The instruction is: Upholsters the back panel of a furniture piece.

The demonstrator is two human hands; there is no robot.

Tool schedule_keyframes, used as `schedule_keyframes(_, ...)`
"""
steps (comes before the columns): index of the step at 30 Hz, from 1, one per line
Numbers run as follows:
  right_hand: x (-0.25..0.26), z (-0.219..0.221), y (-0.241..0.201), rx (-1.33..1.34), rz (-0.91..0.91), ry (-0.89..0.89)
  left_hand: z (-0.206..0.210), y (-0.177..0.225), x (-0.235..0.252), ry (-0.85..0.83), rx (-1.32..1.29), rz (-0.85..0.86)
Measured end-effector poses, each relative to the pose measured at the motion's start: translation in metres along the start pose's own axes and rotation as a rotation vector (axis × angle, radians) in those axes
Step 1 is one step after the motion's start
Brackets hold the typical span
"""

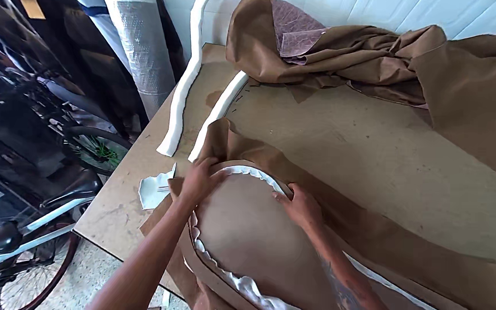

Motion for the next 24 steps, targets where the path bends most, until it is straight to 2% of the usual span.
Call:
schedule_keyframes(2, 0.01, 0.003, -0.001, 0.066, 0.031, -0.044, 0.029, 0.013, 0.063, -0.264, 0.122, 0.1)
schedule_keyframes(4, 0.017, 0.01, 0.008, 0.193, 0.058, -0.041, 0.051, 0.023, 0.098, -0.524, 0.153, 0.143)
schedule_keyframes(7, 0.016, 0.011, 0.008, 0.265, 0.053, 0.068, 0.055, 0.022, 0.118, -0.657, -0.003, 0.13)
schedule_keyframes(9, 0.003, 0.011, 0.004, 0.23, 0.027, 0.125, 0.061, 0.015, 0.112, -0.663, -0.116, 0.109)
schedule_keyframes(12, -0.003, 0.009, -0.006, 0.204, 0.009, 0.212, 0.056, 0.014, 0.109, -0.587, -0.16, 0.103)
schedule_keyframes(14, -0.006, 0.009, -0.007, 0.212, -0.013, 0.251, 0.055, 0.015, 0.108, -0.538, -0.158, 0.101)
schedule_keyframes(19, 0.007, 0.008, 0.002, 0.268, 0.002, 0.184, 0.057, 0.012, 0.11, -0.523, -0.12, 0.076)
schedule_keyframes(24, 0.0, 0.011, -0.01, 0.167, -0.035, 0.309, 0.052, 0.019, 0.105, -0.456, -0.049, 0.118)
Point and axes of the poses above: each hand's wrist, its own x-axis towards the middle knuckle, its own z-axis out of the palm, y = z × x, the point moved 4 cm from there along x, towards the middle knuckle, and after that the axes turned 1 degree about -z, right-handed, at the moved point
